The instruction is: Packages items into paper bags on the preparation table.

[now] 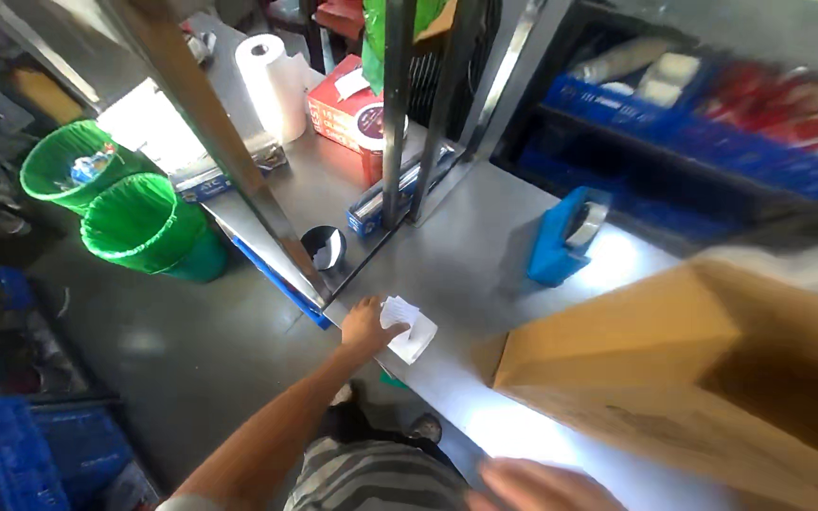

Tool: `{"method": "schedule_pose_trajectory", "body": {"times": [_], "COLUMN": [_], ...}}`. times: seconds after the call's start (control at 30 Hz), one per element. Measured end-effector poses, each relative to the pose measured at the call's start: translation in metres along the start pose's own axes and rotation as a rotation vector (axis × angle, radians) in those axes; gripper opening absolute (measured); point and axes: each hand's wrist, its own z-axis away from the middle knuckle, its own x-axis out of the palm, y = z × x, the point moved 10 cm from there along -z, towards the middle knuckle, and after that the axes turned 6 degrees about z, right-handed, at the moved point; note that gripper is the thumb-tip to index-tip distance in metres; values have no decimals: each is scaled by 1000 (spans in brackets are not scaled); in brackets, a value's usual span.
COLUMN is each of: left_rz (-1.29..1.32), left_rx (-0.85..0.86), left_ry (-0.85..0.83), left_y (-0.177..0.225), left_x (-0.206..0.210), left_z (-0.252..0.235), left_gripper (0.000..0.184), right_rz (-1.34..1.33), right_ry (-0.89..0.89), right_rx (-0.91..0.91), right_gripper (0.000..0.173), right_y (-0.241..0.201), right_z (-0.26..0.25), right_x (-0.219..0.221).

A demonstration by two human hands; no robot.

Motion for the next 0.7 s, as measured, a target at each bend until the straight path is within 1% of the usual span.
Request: {"method": "schedule_pose_trajectory", "body": {"times": [0.03,0.1,0.13,0.2,0.27,0.3,0.37,0.43,0.5,0.57,0.63,0.7], "left_rz": [-6,87,158,296,469,569,709,730,651,540,424,326], "left_rx": [-5,-33,-47,-51,-36,-42,-84,-90,-34,27,63,70], "left_ry": [4,10,9,-7,14,31,37,66,77,42,-8,-19], "left_y": [-6,-14,-19,-30,-41,-47,-58,-67,-69,-63,-57,-54], "left_x": [7,9,7,1,-8,-13,-22,-28,-29,-22,-14,-9], "left_z": [-6,-14,-18,-27,-33,-34,-26,-19,-15,-14,-13,-11], "left_gripper": [76,59,51,43,37,36,40,42,44,46,47,44], "right_rz": [-2,77,90,125,222,280,312,280,259,241,216,149], "right_ry": [-45,-86,-84,-115,-141,-139,-132,-156,-173,-170,-122,-51], "right_rx": [84,251,332,509,624,659,718,783,842,907,941,947], "right_gripper": [31,49,58,76,86,86,76,65,59,55,48,44], "right_y": [21,93,128,177,197,199,199,201,203,208,211,215], "right_z": [-15,-42,-52,-65,-72,-75,-73,-67,-66,-66,-67,-66], "right_x": [46,135,170,218,246,254,263,266,266,263,256,247]}}
